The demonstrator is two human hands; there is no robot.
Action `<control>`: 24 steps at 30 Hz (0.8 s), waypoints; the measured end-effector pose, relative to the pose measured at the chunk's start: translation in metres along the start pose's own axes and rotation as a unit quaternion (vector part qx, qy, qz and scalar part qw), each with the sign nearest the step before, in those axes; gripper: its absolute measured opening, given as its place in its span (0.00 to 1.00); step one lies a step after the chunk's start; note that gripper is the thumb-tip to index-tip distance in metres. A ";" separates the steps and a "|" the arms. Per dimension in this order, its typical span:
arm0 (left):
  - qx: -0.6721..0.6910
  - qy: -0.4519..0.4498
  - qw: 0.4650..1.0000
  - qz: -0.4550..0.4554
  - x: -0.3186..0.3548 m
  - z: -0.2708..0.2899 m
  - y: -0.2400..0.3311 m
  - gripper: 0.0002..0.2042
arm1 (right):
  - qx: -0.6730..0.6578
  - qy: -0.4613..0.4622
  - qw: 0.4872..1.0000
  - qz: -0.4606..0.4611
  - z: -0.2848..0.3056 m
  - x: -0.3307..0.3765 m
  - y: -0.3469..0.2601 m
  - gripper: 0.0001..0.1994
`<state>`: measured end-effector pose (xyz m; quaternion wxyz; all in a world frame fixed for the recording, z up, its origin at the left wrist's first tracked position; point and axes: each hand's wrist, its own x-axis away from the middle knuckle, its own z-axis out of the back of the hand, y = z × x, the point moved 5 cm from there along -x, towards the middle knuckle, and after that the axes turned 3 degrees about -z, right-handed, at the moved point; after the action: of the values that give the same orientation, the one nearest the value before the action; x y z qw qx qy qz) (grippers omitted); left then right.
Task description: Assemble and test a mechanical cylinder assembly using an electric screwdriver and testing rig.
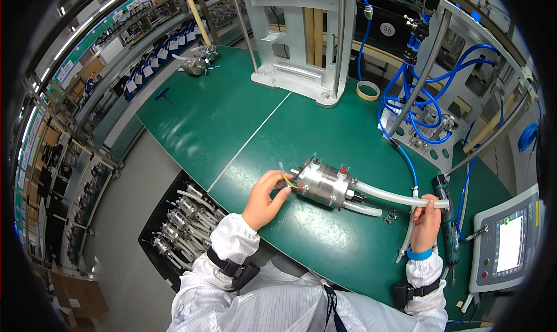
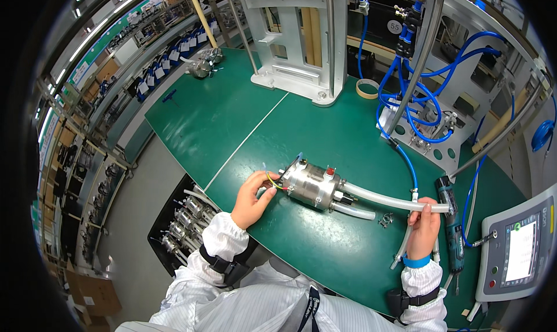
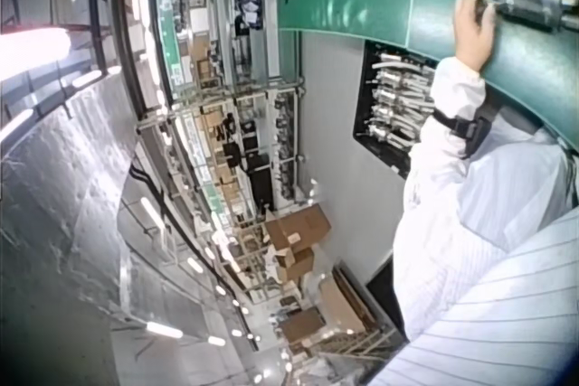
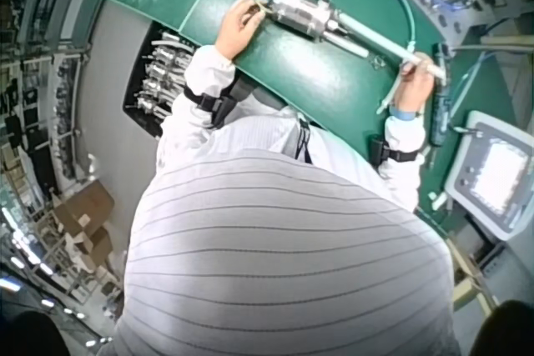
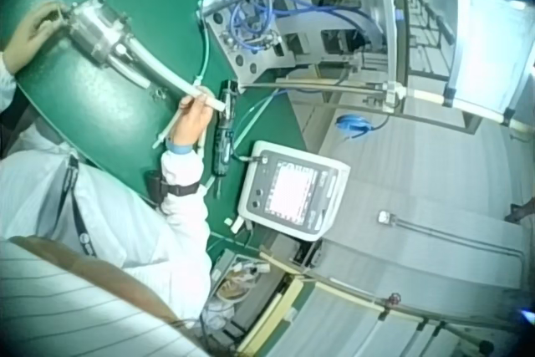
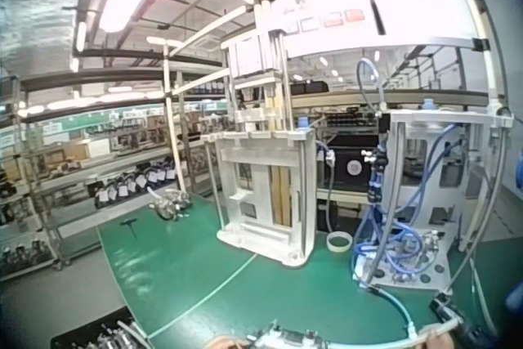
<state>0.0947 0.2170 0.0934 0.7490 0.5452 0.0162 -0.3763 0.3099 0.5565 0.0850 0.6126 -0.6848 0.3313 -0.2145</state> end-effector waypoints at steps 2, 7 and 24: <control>0.014 0.000 1.000 0.014 -0.002 -0.001 -0.007 0.14 | -0.003 -0.003 1.000 0.004 0.002 -0.001 0.001 0.15; 0.031 0.007 0.997 0.066 -0.002 -0.001 -0.028 0.11 | -0.007 -0.002 1.000 -0.003 0.000 -0.001 0.002 0.14; 0.243 0.021 0.958 0.152 0.009 -0.011 -0.053 0.22 | -0.006 -0.023 1.000 0.016 -0.001 -0.003 0.000 0.11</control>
<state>0.0746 0.2150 0.0425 0.6421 0.7144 -0.1429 -0.2386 0.3071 0.5575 0.0857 0.6191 -0.6881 0.3290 -0.1868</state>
